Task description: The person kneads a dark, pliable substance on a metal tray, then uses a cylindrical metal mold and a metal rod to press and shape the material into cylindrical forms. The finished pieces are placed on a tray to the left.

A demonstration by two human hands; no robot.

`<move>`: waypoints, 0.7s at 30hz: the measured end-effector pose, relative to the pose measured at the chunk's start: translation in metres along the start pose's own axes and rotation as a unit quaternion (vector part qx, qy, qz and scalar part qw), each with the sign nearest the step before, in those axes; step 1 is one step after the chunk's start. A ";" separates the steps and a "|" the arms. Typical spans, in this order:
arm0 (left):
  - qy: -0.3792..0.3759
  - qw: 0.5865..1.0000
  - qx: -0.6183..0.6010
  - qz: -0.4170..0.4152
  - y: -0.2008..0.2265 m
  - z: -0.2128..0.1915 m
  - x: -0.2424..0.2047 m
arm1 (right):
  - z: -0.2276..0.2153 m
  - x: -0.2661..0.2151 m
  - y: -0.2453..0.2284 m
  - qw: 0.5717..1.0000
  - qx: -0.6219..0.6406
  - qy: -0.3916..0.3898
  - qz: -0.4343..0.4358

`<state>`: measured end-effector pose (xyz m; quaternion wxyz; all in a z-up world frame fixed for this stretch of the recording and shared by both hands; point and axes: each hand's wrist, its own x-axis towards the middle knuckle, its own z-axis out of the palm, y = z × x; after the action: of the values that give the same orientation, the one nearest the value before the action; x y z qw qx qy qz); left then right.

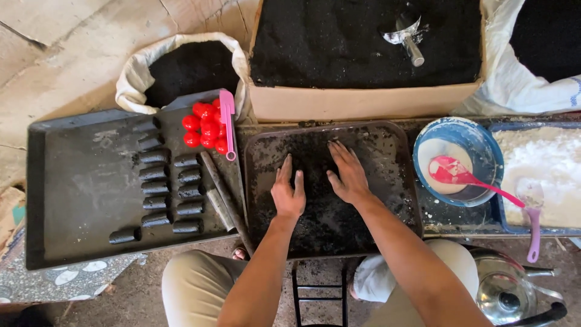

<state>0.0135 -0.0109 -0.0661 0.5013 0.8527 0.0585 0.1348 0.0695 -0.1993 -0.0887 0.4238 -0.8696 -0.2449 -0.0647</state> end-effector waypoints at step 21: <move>0.069 0.997 0.034 -0.016 0.003 0.024 0.019 | -0.007 0.000 0.030 0.988 0.076 0.122 -0.048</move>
<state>0.0383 -0.0280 -0.0713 0.4686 0.8570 0.1113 0.1833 0.0847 -0.2202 -0.1057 0.5117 -0.8078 -0.2369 -0.1715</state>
